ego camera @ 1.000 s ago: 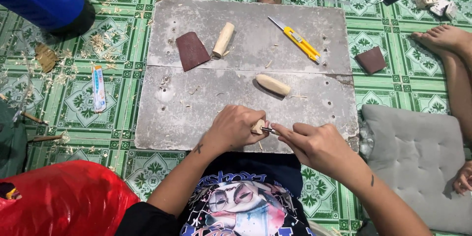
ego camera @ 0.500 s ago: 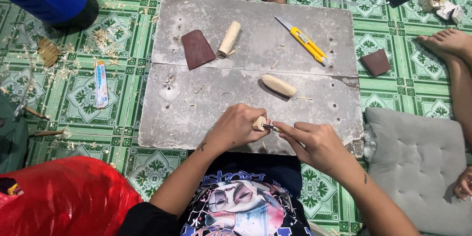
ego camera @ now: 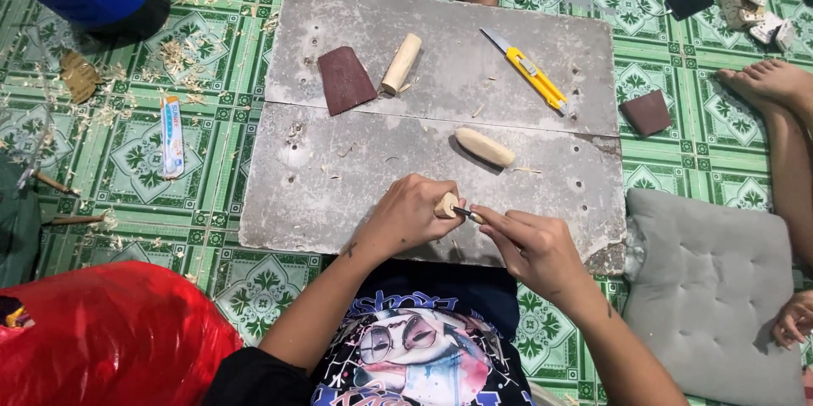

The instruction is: The person is detailing small wooden cylinders by carving them with a knife and sanding them to a smooth finish.

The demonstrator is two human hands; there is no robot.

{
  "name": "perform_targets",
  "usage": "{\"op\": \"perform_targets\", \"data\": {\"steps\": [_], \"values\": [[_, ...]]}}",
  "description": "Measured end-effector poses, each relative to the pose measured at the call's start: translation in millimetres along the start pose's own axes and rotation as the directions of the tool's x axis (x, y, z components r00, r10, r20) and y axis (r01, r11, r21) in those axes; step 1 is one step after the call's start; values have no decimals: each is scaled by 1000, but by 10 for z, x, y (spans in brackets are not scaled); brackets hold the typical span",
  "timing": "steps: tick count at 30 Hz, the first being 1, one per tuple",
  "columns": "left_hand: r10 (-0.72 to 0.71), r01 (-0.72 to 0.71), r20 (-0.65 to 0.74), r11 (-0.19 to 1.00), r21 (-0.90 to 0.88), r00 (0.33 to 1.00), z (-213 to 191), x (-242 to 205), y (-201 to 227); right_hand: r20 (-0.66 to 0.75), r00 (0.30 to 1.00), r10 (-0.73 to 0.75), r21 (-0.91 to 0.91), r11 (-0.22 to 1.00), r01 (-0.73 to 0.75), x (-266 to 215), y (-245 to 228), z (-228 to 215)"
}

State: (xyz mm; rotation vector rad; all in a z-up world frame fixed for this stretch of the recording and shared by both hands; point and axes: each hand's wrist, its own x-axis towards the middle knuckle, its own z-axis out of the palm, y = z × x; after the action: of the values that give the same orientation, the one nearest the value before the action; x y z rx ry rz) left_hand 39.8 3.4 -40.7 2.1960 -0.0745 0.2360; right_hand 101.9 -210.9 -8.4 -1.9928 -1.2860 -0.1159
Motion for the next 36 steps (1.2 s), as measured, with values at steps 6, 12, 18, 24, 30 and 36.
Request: {"op": "perform_targets", "data": {"steps": [6,12,18,24,30,36], "values": [[-55,32,-99,974,-222,994,150,20,-28,-95,991,91,121,989,-80,-60,-23,166],[-35,12,-135,986,-169,990,106,-14,-28,-194,975,105,2,994,-107,-147,16,-18],[45,-65,-101,977,-204,994,339,-70,-23,-187,898,398,366,876,-313,-308,190,289],[105,-99,26,978,-185,994,165,-119,254,-144,866,480,795,577,-188,-514,527,892],[4,7,91,993,-119,996,213,-105,270,-196,824,531,756,617,-218,-284,201,743],[104,-101,-37,992,70,994,4,-409,199,-169,771,614,672,644,-366,-319,302,519]]}}
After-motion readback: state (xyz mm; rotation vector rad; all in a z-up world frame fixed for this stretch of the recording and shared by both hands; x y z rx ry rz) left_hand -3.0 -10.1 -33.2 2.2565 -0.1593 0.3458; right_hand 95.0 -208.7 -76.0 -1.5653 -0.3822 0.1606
